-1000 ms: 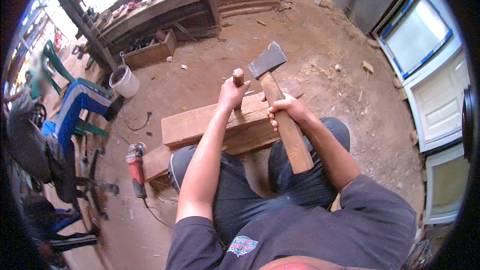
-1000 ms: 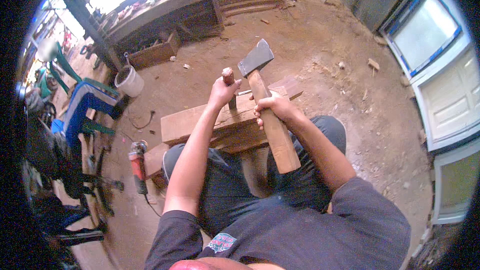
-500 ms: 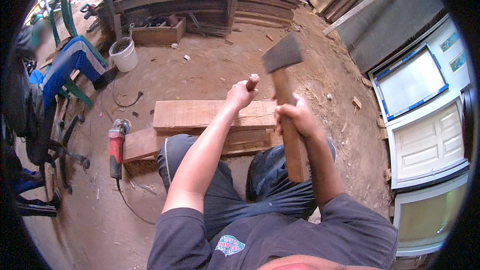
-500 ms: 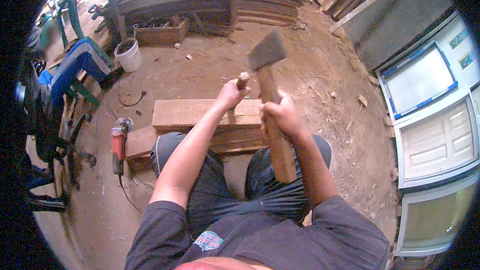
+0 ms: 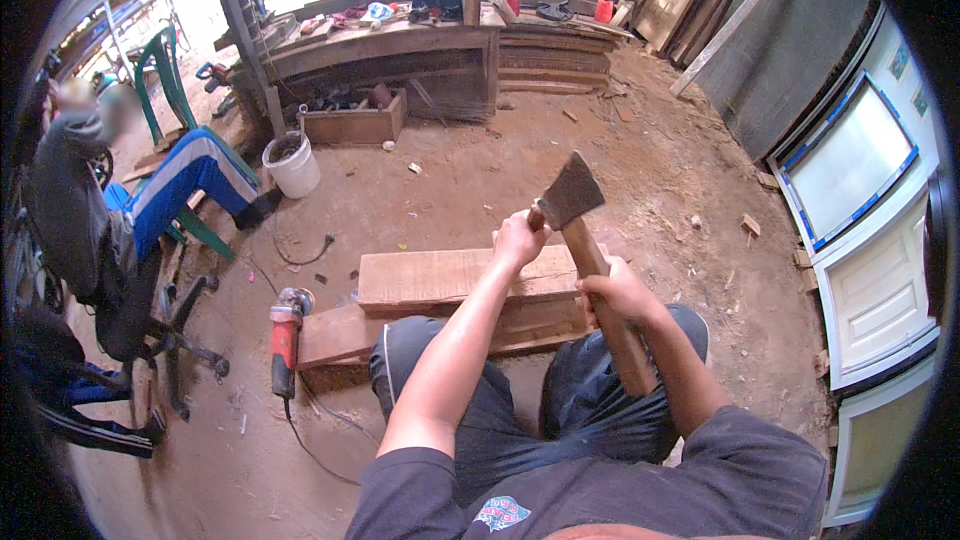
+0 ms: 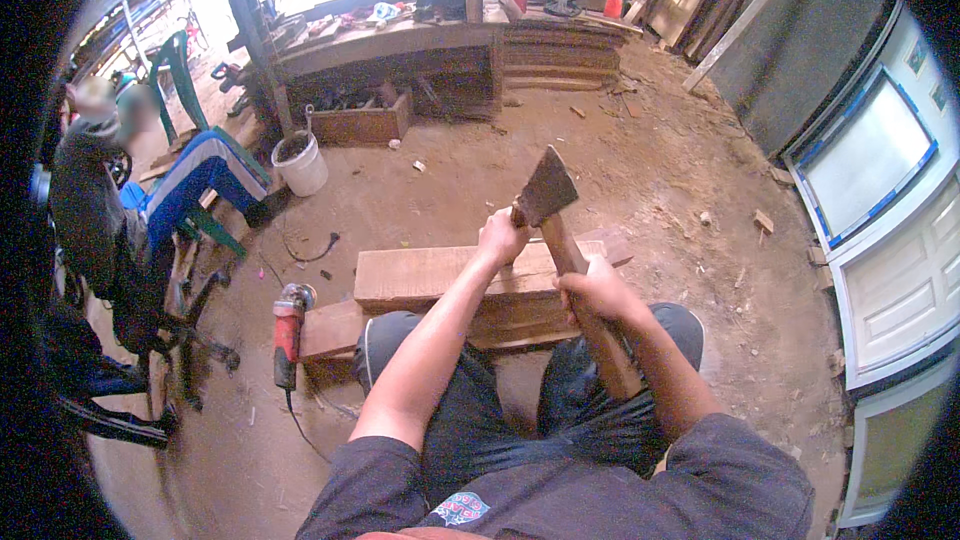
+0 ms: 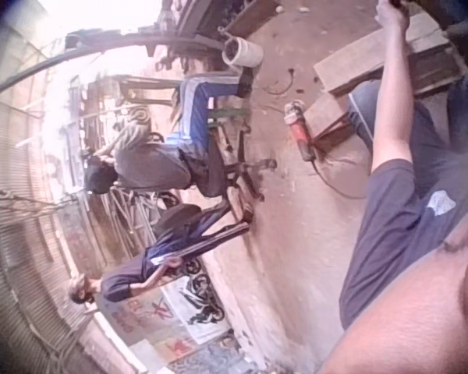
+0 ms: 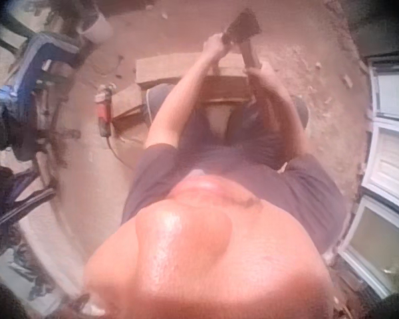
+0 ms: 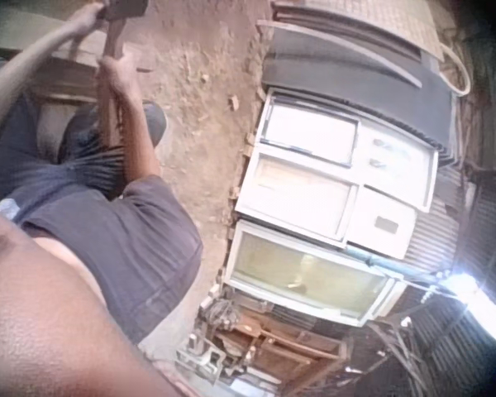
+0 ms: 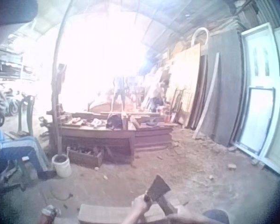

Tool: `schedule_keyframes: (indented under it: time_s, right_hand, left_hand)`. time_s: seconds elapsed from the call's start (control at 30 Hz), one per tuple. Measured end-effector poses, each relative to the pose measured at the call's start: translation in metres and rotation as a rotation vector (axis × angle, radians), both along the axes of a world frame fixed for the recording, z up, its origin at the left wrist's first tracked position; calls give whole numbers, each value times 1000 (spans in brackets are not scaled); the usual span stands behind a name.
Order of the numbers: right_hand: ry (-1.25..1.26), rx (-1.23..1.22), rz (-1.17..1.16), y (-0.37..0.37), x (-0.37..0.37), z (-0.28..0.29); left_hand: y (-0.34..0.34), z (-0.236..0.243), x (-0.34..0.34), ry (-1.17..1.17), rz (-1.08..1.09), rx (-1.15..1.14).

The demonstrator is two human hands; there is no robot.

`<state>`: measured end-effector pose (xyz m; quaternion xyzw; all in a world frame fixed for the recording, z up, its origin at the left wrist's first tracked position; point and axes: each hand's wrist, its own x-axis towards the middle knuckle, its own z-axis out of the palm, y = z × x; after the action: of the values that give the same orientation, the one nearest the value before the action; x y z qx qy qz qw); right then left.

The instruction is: The person carves a piece of wood using a small chisel and the back of a hand axe as a mallet.

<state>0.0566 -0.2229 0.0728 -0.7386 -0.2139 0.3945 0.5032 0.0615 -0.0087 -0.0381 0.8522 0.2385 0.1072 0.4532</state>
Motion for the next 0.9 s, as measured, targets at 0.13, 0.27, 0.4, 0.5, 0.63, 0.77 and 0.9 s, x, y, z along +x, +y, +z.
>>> schedule_keyframes:
  time_s: [0.13,0.27,0.4,0.5,0.63,0.77,0.9]
  right_hand:
    - [-95,188,-73,2,-7,36]
    - [-232,449,-104,12,1,90]
    - [-248,585,-132,19,1,92]
    - [-185,193,-110,11,8,45]
    - [-119,-63,39,-7,28,-32]
    - [-112,-14,-18,-4,10,14]
    - [-195,311,-54,7,11,74]
  left_hand:
    - [-2,-4,-3,-28,14,86]
    - [1,-2,-6,9,20,34]
    - [2,-4,-5,-13,37,45]
    - [0,-3,-5,-9,40,51]
    - [-1,5,-1,17,2,2]
    - [-1,-5,-3,6,22,13]
    - [4,-6,-2,-7,51,33]
